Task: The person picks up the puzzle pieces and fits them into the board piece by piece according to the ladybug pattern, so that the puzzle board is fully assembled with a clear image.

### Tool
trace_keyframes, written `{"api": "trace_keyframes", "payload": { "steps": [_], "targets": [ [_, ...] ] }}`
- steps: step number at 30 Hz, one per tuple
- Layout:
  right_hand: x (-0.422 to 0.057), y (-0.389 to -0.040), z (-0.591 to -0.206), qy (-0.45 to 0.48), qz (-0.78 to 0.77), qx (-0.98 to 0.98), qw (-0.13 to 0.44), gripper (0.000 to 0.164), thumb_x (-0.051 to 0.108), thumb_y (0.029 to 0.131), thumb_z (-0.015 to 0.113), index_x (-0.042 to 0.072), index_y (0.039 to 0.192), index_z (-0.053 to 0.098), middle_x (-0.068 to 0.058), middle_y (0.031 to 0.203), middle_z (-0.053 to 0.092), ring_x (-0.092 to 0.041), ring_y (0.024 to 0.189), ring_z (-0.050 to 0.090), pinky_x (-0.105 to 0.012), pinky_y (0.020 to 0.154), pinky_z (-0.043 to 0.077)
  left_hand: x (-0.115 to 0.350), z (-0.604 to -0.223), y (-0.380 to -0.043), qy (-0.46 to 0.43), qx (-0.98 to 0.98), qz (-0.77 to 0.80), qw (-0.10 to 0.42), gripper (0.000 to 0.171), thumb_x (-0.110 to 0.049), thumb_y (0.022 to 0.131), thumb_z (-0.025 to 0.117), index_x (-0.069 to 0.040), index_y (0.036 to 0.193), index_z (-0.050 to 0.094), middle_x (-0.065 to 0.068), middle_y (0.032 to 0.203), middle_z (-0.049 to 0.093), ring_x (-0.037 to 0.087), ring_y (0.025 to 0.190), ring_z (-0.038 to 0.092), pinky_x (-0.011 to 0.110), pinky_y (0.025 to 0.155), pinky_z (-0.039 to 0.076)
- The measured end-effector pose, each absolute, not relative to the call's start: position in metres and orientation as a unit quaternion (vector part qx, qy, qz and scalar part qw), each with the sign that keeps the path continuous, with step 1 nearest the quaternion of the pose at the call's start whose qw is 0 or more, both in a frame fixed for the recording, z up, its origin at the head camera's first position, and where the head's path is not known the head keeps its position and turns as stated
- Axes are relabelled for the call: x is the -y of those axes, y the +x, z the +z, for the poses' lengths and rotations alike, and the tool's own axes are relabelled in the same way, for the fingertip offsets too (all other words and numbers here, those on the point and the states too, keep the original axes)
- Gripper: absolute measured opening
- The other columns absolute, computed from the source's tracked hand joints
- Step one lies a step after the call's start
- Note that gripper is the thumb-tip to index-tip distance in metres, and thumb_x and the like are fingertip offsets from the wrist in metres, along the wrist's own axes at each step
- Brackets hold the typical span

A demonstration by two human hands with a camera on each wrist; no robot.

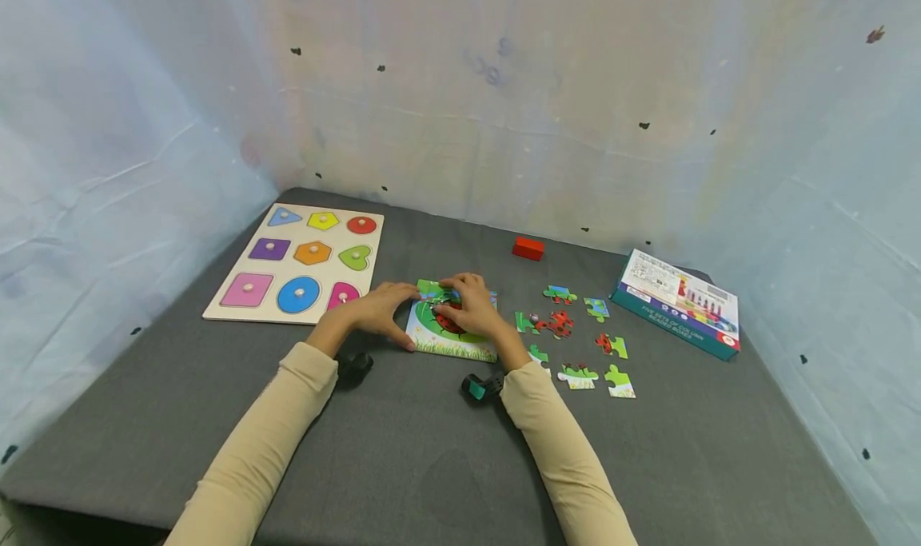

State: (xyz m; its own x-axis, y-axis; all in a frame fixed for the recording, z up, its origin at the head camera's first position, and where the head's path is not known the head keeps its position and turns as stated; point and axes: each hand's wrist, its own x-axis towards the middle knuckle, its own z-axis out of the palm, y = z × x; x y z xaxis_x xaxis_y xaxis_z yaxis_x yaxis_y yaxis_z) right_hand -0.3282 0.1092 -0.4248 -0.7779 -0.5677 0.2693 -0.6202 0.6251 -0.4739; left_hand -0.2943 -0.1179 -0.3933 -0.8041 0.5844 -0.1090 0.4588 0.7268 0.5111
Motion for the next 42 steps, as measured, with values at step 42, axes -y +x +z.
{"api": "trace_keyframes", "payload": {
  "steps": [42],
  "targets": [
    [-0.137,-0.334,-0.418,0.343,0.302,0.888,0.058,0.049,0.022,0.088,0.065,0.003,0.131,0.052,-0.015,0.129,0.05,-0.032,0.126,0.031,-0.052,0.102,0.027,0.103,-0.417,-0.304,0.353,-0.892,0.27,0.082,0.092,-0.049,0.076,0.072,-0.003,0.144,0.032,0.017,0.147,0.031,0.034,0.138,0.022,0.052,0.111,0.009]
  ]
}}
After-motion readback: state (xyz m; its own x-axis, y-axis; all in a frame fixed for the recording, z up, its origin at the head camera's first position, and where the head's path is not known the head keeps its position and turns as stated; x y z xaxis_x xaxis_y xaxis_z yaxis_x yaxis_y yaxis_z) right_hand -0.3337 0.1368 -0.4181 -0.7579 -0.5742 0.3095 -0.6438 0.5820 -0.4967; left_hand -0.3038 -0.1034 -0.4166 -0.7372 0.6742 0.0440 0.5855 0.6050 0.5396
